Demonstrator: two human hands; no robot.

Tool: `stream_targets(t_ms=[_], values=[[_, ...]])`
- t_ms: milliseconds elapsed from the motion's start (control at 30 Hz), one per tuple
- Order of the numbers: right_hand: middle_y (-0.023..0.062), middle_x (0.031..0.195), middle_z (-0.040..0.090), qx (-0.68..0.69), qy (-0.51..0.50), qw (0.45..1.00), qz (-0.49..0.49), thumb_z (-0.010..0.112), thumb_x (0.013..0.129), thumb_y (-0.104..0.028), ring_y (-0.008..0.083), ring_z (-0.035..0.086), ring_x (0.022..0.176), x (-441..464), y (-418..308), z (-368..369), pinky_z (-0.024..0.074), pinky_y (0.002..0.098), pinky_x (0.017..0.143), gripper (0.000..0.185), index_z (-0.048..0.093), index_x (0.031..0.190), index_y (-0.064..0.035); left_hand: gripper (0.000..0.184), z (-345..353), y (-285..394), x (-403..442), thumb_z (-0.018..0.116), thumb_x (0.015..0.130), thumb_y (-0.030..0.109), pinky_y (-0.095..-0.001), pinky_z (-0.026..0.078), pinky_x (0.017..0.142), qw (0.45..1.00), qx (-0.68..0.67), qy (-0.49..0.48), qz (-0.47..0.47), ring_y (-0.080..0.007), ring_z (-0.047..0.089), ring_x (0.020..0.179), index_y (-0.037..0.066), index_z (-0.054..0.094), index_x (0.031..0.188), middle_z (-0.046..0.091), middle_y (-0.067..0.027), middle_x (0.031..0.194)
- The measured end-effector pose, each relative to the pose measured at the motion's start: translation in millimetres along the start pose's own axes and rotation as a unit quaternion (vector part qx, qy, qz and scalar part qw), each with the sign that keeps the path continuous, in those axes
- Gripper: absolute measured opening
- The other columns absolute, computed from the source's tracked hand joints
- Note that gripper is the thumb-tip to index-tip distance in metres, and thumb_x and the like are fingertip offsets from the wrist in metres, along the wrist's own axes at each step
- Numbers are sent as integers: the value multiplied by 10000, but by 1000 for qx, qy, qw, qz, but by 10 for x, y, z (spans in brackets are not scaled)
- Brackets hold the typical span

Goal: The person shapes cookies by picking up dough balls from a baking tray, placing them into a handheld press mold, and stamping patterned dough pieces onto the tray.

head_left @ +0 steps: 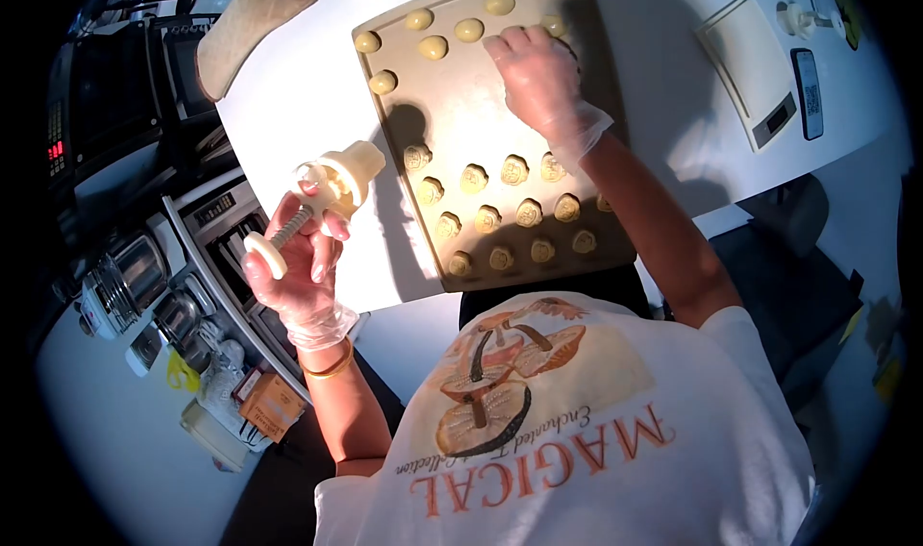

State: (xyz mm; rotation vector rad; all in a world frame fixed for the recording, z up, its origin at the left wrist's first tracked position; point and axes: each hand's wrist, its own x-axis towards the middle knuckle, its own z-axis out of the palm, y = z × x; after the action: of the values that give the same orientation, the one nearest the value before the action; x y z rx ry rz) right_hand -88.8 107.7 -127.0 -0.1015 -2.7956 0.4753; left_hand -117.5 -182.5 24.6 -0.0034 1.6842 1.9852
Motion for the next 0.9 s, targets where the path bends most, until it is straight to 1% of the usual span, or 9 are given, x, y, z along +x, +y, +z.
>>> stream_targets(t_ms=[133,167,200,233,300,467,633,833,900], values=[[54,993,604,178,27,976,122,629,735,34,218,617,864,-137,-322,-224,529,332,744,303,607,1018,-70,951,-19,-36,-9,629,744,669,-149,348,435,993,-112,-25,-12,-85,396,413,-107,409,1247,597,-240,851],[54,993,600,422,-1,885,198,625,776,27,191,623,874,-180,-440,-255,532,320,740,260,600,1016,-70,969,10,-59,-28,626,749,667,-170,349,417,987,-157,-27,-28,-96,380,403,-109,376,1274,577,-256,852],[55,992,597,634,-27,728,259,621,818,20,165,630,883,-211,-508,-280,535,308,736,217,594,1014,-70,969,61,-99,-33,626,749,667,-170,349,417,987,-159,-27,-28,-96,380,403,-109,376,1274,577,-256,852],[57,1038,594,707,-79,659,244,630,853,-16,108,598,927,-293,-522,-246,519,273,769,216,598,1064,-51,997,116,-146,-29,595,748,694,-189,390,495,979,-198,-24,-35,-107,402,418,-125,376,1272,588,-236,893],[53,1021,614,741,-112,608,261,643,845,-29,102,594,909,-339,-594,-337,505,265,773,255,597,1096,-37,1044,111,-215,16,578,749,707,-232,451,587,952,-288,-86,-64,-127,428,431,-158,357,1289,570,-210,1027],[64,1138,596,828,-177,437,304,598,892,-73,119,584,946,-427,-614,-409,460,267,826,298,583,1178,6,1052,160,-346,9,574,747,715,-213,440,562,957,-271,-68,-82,-131,432,436,-151,355,1303,572,-188,1041],[61,1122,599,806,-148,483,307,552,932,-118,119,576,948,-492,-640,-374,457,271,825,318,574,1220,14,1044,273,-387,13,571,745,718,-201,418,534,950,-294,-52,-95,-132,434,442,-135,362,1310,586,-186,995],[44,1032,633,836,-148,406,340,577,898,-145,93,582,895,-475,-562,-329,457,250,795,358,582,1226,-1,1023,385,-433,81,558,761,698,-184,352,473,965,-243,-9,-96,-117,420,445,-122,349,1334,625,-224,888],[54,1047,639,815,-115,458,336,526,910,-111,127,597,894,-442,-577,-269,462,265,804,346,575,1225,23,964,294,-522,146,534,785,672,-185,333,469,979,-165,-79,-95,-113,408,445,-117,391,1321,637,-232,879]])
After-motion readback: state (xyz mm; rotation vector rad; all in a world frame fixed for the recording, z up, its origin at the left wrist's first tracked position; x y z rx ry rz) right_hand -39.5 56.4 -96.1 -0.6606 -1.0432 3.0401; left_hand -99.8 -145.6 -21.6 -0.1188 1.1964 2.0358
